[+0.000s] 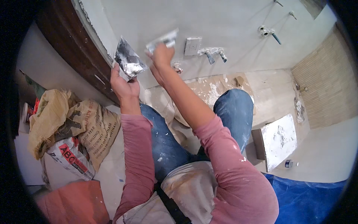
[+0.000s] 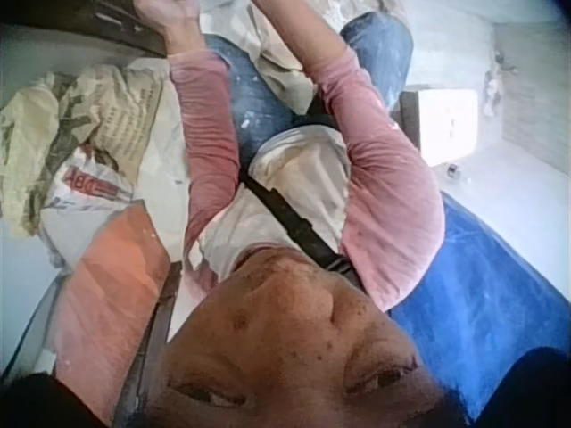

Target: The person applies plaster to a wall by transferring the compound between two putty knives and smoothing it onto the wall surface.

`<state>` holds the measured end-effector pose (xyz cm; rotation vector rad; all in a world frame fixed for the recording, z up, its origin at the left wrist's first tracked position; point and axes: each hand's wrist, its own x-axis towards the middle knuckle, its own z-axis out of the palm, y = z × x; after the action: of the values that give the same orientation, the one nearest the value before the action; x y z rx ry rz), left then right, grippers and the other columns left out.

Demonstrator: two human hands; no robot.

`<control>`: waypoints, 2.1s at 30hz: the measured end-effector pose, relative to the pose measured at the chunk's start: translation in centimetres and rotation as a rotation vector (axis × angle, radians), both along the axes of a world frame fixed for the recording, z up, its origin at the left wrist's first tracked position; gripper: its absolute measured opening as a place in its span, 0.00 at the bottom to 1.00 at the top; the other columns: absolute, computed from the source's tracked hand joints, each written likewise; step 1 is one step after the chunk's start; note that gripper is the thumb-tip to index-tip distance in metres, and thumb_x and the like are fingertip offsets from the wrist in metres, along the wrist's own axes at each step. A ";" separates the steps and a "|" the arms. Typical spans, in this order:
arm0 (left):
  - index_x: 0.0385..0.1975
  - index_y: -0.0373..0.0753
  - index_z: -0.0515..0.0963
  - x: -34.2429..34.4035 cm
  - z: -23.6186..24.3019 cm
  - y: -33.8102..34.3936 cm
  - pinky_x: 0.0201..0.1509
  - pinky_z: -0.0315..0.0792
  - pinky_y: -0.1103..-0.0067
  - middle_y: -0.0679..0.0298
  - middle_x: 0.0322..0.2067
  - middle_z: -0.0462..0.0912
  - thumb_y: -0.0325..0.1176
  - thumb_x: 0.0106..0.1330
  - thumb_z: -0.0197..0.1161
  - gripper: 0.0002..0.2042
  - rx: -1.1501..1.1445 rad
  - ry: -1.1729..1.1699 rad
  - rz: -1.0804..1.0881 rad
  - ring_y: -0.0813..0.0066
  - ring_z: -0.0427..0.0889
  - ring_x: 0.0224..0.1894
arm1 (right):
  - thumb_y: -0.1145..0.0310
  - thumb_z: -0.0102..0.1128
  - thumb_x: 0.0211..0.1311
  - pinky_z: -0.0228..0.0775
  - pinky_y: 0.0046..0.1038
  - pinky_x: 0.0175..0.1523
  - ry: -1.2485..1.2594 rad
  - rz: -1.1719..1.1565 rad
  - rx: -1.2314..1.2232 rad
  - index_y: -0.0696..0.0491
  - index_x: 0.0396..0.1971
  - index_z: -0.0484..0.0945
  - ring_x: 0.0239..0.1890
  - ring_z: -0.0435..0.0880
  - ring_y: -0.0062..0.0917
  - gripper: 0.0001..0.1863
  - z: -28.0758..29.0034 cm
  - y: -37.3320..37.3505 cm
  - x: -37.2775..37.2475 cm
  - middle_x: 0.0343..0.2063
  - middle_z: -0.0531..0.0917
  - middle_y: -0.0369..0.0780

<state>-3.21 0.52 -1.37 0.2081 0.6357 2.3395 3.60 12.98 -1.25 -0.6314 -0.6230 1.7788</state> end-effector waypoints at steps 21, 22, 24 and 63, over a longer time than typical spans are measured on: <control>0.55 0.40 0.75 0.7 0.3 0.2 0.53 0.79 0.68 0.65 0.53 0.79 0.34 0.73 0.55 0.14 -0.071 -0.056 0.012 0.69 0.81 0.54 | 0.56 0.55 0.72 0.76 0.40 0.59 -0.155 0.005 -0.482 0.52 0.63 0.72 0.59 0.78 0.35 0.25 -4.3 8.4 -0.5 0.61 0.79 0.39; 0.56 0.40 0.75 0.1 -0.4 -0.1 0.54 0.79 0.68 0.64 0.53 0.79 0.34 0.72 0.55 0.15 -0.052 -0.036 0.020 0.68 0.81 0.54 | 0.55 0.56 0.71 0.76 0.38 0.58 -0.398 0.073 -0.324 0.53 0.62 0.73 0.58 0.79 0.34 0.25 -3.0 7.7 -1.2 0.60 0.79 0.39; 0.56 0.40 0.75 -0.8 -1.2 -0.4 0.54 0.79 0.68 0.64 0.53 0.79 0.34 0.72 0.56 0.15 -0.031 -0.016 0.028 0.68 0.81 0.54 | 0.54 0.57 0.71 0.77 0.35 0.56 -1.449 0.254 0.263 0.54 0.61 0.75 0.56 0.81 0.33 0.25 -0.3 7.1 -2.2 0.59 0.81 0.40; 0.59 0.42 0.74 0.1 -0.4 0.9 0.54 0.78 0.65 0.63 0.56 0.79 0.36 0.71 0.55 0.18 -0.002 -0.047 0.029 0.66 0.81 0.56 | 0.59 0.63 0.68 0.76 0.30 0.53 -1.199 0.166 0.902 0.63 0.55 0.72 0.46 0.82 0.34 0.25 7.6 7.7 -0.1 0.50 0.83 0.45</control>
<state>-3.14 1.42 -1.76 0.1440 0.6217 2.3648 3.49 20.69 6.38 -0.9496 -2.1563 0.8862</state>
